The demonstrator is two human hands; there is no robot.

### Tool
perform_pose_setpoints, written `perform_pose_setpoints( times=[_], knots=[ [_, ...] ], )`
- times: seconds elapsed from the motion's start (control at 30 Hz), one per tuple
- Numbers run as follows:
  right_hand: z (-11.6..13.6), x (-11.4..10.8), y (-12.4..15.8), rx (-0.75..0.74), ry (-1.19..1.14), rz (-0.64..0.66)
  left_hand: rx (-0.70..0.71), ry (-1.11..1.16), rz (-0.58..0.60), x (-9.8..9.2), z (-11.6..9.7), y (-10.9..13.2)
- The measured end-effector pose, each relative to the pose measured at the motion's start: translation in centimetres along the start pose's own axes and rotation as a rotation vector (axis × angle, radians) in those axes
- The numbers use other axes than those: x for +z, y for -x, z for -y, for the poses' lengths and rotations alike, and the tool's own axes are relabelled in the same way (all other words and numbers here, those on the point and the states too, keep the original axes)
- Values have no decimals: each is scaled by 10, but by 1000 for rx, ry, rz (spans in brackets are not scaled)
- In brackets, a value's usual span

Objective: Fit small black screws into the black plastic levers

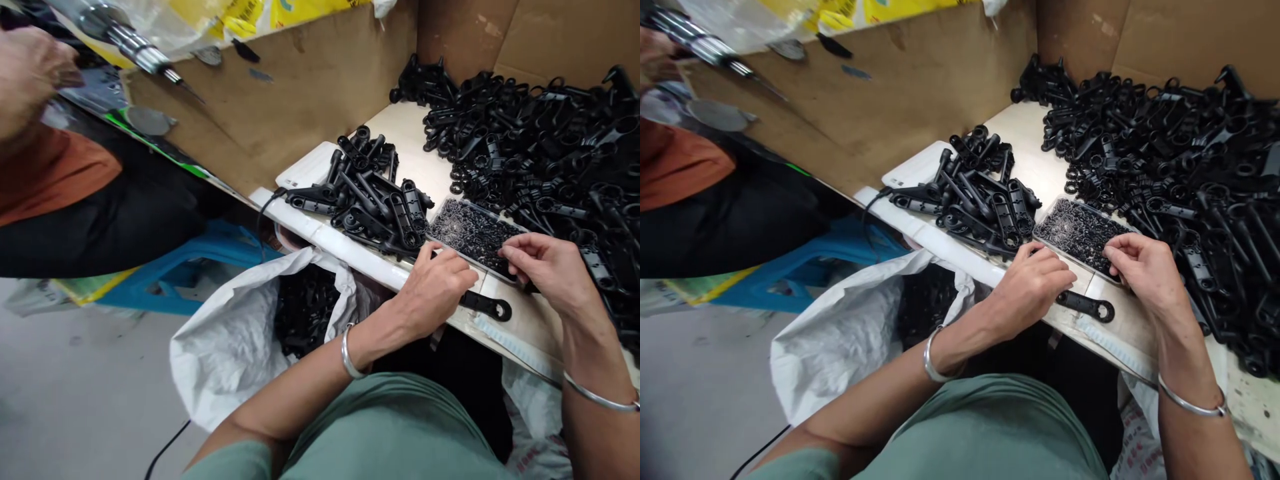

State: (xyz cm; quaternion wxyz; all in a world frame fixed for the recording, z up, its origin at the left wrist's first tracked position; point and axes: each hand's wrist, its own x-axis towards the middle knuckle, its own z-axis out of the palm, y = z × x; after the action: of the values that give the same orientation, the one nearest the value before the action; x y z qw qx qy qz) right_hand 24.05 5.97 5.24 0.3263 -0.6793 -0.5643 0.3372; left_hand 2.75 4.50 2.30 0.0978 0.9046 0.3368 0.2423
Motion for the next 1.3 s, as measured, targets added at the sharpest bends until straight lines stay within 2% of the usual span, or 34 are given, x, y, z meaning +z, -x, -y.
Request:
perform_pose_setpoints(
  times=[0.1,0.23,0.33,0.4,0.43,0.6,0.73,0.87,0.97,1.07,1.17,1.23,1.3],
  knots=[
    [-1,-6,11,34,-121,-14,-21,-33,-38,-3,1,-3],
    [-8,-13,30,58,-186,1,-98,-186,-46,-13,9,-14],
    [-12,-11,45,41,-234,-34,-144,-272,55,-21,21,-33],
    [-11,-4,57,25,-268,-62,-119,-299,142,-22,27,-48],
    [-11,0,62,14,-285,-78,-104,-324,168,-21,30,-56],
    [-12,20,86,4,-294,17,-58,-425,225,-5,36,-81],
    [-15,25,99,2,-324,20,-58,-437,227,-2,38,-86],
    [-17,23,105,22,-358,10,-66,-414,221,-10,40,-83],
    [-18,19,105,21,-400,-27,-119,-363,172,-17,40,-81],
    [-22,15,103,8,-432,-109,-228,-71,82,-24,33,-75],
    [-27,15,100,-13,-467,-241,-322,531,-80,-26,19,-62],
    [-26,17,98,-30,-501,-317,-427,967,-115,-22,8,-51],
    [-22,21,96,-50,-546,-353,-536,1299,-128,-16,-2,-39]
  ],
)
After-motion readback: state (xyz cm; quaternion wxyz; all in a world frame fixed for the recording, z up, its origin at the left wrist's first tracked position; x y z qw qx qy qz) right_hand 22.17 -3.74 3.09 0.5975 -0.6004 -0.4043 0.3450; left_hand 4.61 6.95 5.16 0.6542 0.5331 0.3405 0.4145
